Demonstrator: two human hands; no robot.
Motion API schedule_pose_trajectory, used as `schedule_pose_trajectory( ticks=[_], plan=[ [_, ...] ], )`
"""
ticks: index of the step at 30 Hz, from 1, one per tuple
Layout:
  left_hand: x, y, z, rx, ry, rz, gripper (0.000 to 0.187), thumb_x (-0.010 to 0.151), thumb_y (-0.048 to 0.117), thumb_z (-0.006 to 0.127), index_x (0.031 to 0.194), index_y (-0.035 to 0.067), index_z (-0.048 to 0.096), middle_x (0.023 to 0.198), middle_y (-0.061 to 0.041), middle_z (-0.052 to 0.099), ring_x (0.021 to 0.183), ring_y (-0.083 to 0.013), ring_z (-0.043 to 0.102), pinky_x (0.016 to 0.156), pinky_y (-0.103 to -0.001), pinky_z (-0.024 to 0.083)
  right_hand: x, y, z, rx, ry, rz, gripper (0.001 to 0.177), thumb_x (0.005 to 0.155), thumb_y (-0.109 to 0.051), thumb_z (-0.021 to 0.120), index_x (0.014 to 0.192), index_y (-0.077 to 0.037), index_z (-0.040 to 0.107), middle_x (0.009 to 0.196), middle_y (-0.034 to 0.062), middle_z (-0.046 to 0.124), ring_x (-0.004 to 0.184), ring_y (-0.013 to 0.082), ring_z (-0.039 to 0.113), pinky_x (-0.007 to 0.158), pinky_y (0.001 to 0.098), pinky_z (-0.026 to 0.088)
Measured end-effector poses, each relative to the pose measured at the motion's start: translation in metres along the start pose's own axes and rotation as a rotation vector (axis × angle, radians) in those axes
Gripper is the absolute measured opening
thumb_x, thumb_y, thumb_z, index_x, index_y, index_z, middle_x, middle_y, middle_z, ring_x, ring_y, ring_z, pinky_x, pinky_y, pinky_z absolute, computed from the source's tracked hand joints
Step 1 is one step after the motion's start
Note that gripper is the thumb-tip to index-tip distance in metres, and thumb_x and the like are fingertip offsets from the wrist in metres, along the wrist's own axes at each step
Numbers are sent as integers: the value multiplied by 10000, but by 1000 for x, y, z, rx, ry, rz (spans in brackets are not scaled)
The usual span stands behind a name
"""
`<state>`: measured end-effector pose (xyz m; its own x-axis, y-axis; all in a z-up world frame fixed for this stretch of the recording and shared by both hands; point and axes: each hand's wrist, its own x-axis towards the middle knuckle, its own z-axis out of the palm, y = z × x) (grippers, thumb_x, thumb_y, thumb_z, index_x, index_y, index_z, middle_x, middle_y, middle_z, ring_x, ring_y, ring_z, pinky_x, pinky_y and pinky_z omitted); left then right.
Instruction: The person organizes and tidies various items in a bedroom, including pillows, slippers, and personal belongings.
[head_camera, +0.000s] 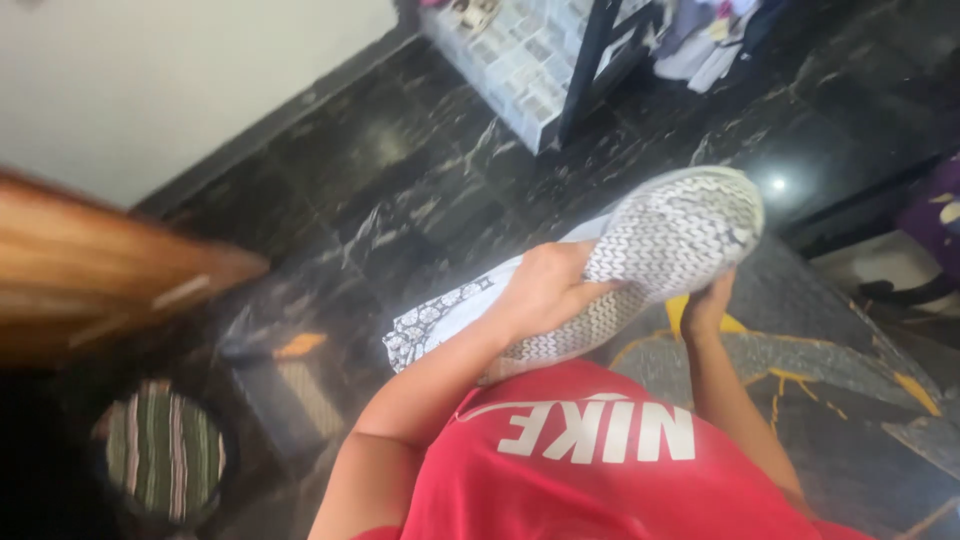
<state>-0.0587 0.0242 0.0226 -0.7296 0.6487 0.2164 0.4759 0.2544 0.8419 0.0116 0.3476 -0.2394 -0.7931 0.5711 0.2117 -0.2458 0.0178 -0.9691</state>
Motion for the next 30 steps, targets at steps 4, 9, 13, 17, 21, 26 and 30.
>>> schedule_pose_trajectory(
  ticks=[4, 9, 13, 17, 21, 26, 30],
  plan=[
    [83, -20, -21, -33, -127, 98, 350, 870, 359, 713, 1091, 87, 713, 945, -210, 725, 899, -414, 691, 799, -484, 532, 59, 43, -20, 224, 126, -1, 593, 1106, -419, 387, 1563, -40, 379, 1584, 146, 449, 1461, 274, 458, 1239, 434, 367],
    [185, -27, -41, -124, -407, 374, 347, 898, 328, 697, 1172, 114, 697, 1035, -183, 740, 963, -393, 707, 837, -461, 552, 69, 32, -18, 618, 370, 190, 663, 1035, -499, 301, 1532, -70, 395, 1514, 137, 522, 1340, 295, 569, 1127, 443, 487],
    [250, -12, -35, -160, -604, 522, 351, 911, 321, 690, 1195, 113, 687, 1056, -174, 745, 982, -397, 699, 837, -475, 537, 26, 26, -36, 604, 597, 117, 677, 1026, -522, 315, 1533, -81, 399, 1512, 130, 522, 1342, 298, 561, 1130, 453, 472],
    [311, -4, -12, -193, -798, 582, 374, 913, 352, 689, 1210, 124, 687, 1050, -163, 753, 979, -386, 712, 845, -465, 549, -1, 31, -41, 594, 785, 46, 696, 1014, -553, 334, 1534, -96, 403, 1509, 120, 523, 1344, 302, 549, 1132, 468, 453],
    [376, 9, 21, -252, -953, 615, 424, 906, 398, 697, 1231, 126, 699, 1054, -158, 762, 978, -374, 722, 850, -447, 557, -9, 39, -52, 577, 930, -19, 715, 1002, -584, 353, 1535, -110, 408, 1506, 110, 523, 1346, 306, 538, 1135, 482, 433],
    [465, 23, 87, -361, -1116, 652, 427, 888, 383, 722, 1211, 104, 715, 1049, -129, 779, 954, -297, 757, 840, -390, 572, -7, 61, -93, 559, 1063, -103, 740, 988, -623, 377, 1536, -129, 414, 1502, 97, 523, 1348, 311, 524, 1139, 501, 409],
    [551, 34, 184, -657, -1262, 508, 425, 868, 321, 765, 1202, 60, 730, 1041, -81, 792, 912, -149, 747, 808, -304, 574, 23, 50, -150, 531, 1155, -208, 760, 976, -655, 395, 1537, -144, 418, 1499, 87, 523, 1350, 315, 513, 1142, 516, 390]
  ],
)
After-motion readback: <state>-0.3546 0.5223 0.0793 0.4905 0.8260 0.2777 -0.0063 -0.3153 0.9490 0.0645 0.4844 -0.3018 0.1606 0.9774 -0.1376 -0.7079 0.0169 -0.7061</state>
